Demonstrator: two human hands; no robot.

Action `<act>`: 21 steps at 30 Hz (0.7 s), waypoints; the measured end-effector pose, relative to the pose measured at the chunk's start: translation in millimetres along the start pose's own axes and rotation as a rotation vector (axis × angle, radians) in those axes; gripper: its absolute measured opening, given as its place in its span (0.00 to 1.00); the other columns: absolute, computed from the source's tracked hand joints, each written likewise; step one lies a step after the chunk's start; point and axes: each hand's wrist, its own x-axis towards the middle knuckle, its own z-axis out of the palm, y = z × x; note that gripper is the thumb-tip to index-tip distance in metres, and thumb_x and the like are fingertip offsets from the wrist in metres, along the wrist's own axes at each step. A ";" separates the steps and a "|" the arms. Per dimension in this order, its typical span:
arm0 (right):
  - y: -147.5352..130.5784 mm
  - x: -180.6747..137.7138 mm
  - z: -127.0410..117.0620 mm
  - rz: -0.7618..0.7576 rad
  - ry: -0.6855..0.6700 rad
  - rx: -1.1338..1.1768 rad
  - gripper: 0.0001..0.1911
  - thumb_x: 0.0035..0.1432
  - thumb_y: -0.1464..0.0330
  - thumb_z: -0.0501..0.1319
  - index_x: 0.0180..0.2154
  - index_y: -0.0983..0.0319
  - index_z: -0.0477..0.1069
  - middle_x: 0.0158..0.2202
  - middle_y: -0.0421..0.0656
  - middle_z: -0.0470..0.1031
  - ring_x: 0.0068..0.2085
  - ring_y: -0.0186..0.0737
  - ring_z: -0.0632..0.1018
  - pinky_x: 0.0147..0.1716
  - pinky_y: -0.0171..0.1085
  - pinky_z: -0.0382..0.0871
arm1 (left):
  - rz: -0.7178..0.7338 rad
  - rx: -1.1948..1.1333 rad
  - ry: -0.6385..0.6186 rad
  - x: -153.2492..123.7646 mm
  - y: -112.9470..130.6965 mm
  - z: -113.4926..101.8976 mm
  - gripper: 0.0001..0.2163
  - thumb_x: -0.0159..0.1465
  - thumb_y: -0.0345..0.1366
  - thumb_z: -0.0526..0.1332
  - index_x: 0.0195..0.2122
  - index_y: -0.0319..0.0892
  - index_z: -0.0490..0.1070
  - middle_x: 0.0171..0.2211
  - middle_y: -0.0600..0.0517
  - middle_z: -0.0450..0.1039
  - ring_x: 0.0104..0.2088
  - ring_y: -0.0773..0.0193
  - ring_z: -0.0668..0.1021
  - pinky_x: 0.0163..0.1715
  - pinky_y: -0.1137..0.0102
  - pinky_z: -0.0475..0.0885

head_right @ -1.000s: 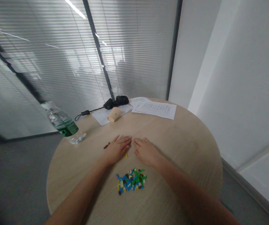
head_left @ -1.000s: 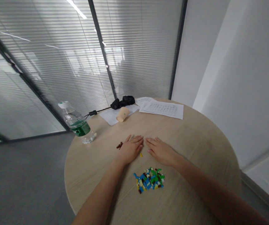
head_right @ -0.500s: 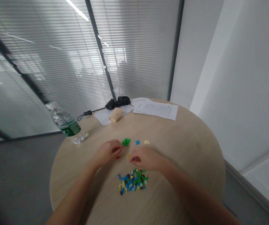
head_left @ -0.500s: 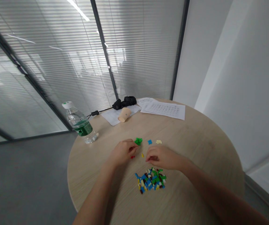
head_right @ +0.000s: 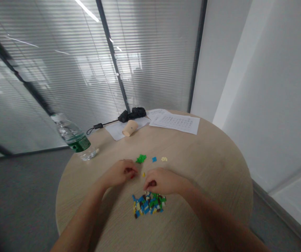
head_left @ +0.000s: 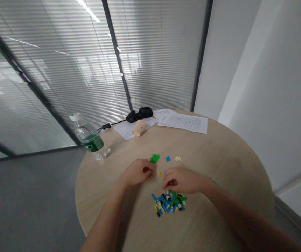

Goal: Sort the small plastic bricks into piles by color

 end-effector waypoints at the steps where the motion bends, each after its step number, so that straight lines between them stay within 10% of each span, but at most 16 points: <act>1: 0.0 0.0 -0.2 0.003 0.002 -0.003 0.10 0.51 0.77 0.61 0.35 0.64 0.78 0.33 0.43 0.76 0.32 0.33 0.74 0.32 0.30 0.66 | -0.013 -0.010 -0.008 -0.8 -0.8 -0.7 0.10 0.53 0.27 0.55 0.29 0.43 0.76 0.29 0.53 0.73 0.29 0.67 0.73 0.32 0.74 0.66; 15: 0.0 0.3 -2.0 0.020 0.050 -0.029 0.10 0.52 0.77 0.60 0.34 0.63 0.78 0.34 0.43 0.78 0.37 0.36 0.76 0.39 0.32 0.67 | 0.019 0.000 -0.061 -3.3 0.7 -7.6 0.08 0.51 0.26 0.57 0.27 0.42 0.76 0.29 0.53 0.73 0.32 0.66 0.74 0.35 0.74 0.67; 21: 3.2 -0.5 -3.7 0.048 0.064 -0.056 0.10 0.53 0.77 0.59 0.34 0.62 0.78 0.33 0.43 0.78 0.35 0.35 0.76 0.36 0.32 0.67 | -0.098 0.062 0.176 -8.6 -14.4 -13.4 0.09 0.55 0.29 0.55 0.32 0.43 0.75 0.33 0.51 0.72 0.33 0.65 0.74 0.35 0.72 0.68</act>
